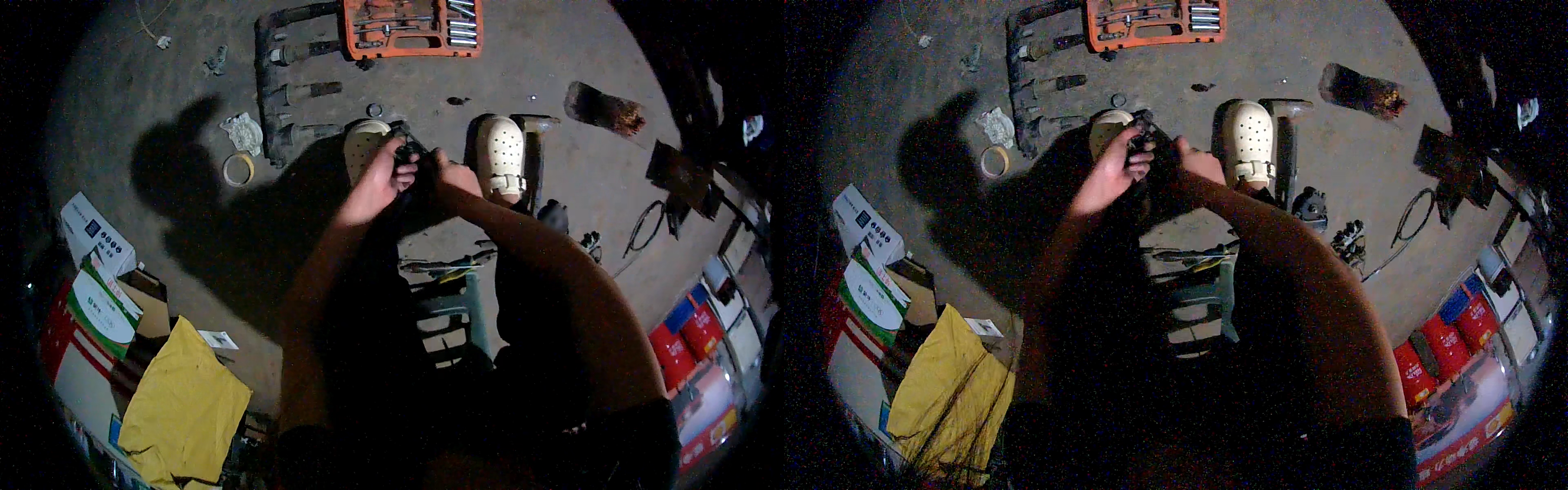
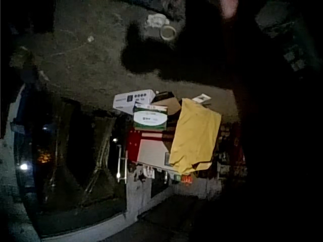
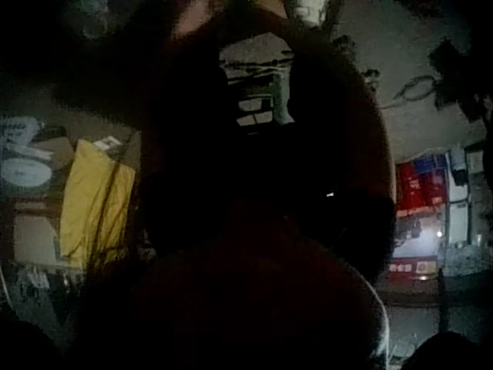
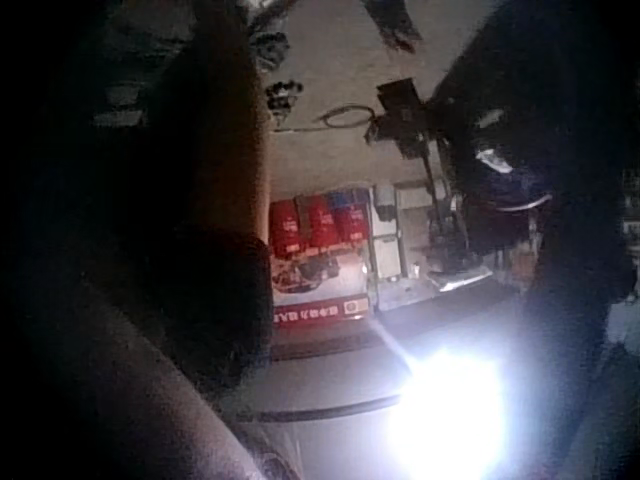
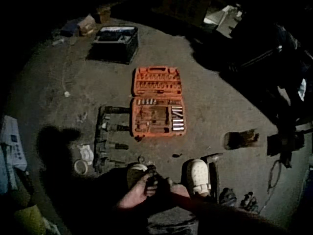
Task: The person sits on a low stool and assembles a mechanical component using a screwdriver and hammer. They insert a cylindrical metal part into a housing, tighten screws, and tap the assembly with a hammer to secure it.
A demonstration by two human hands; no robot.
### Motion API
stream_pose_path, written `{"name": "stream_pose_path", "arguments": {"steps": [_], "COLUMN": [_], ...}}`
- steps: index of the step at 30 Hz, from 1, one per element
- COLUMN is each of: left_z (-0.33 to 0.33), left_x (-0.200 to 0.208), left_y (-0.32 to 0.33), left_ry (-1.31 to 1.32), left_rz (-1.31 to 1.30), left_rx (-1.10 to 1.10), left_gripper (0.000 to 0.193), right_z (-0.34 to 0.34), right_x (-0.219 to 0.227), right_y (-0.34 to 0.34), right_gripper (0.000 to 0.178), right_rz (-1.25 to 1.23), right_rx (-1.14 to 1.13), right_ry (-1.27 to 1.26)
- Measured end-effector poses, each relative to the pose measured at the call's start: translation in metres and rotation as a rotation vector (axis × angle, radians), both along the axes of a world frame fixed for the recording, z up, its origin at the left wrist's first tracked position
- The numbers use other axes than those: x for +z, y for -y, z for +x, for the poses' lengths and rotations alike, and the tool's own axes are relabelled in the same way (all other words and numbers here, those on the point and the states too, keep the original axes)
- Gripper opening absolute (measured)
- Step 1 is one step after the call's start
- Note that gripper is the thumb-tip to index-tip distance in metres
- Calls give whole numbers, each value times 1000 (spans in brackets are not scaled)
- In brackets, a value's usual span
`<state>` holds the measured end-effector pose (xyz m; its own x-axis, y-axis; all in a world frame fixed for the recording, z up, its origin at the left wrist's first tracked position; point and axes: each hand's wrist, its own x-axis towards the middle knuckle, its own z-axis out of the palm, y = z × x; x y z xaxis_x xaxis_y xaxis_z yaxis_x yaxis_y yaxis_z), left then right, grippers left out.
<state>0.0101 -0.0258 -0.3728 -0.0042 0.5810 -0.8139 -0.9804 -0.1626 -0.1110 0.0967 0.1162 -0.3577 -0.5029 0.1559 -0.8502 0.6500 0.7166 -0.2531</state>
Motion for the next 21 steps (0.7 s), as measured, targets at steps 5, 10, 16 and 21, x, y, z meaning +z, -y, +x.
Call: {"name": "stream_pose_path", "arguments": {"steps": [5,10,16,21], "left_z": [-3,0,-1,0], "left_x": [7,7,0,-8], "left_y": [-7,-11,-6,-8], "left_ry": [-62,-31,-1,-56], "left_rz": [-165,-161,-102,-71], "left_rx": [63,85,11,-16], "left_gripper": [22,23,21,20], "right_z": [0,-2,-9,-18], "right_x": [-10,-8,-14,-26], "right_y": [-5,-34,-43,-44], "right_gripper": [27,24,20,30], "right_rz": [-64,-267,-241,-286], "right_rx": [59,71,444,482], "right_ry": [-57,-385,-620,-475]}}
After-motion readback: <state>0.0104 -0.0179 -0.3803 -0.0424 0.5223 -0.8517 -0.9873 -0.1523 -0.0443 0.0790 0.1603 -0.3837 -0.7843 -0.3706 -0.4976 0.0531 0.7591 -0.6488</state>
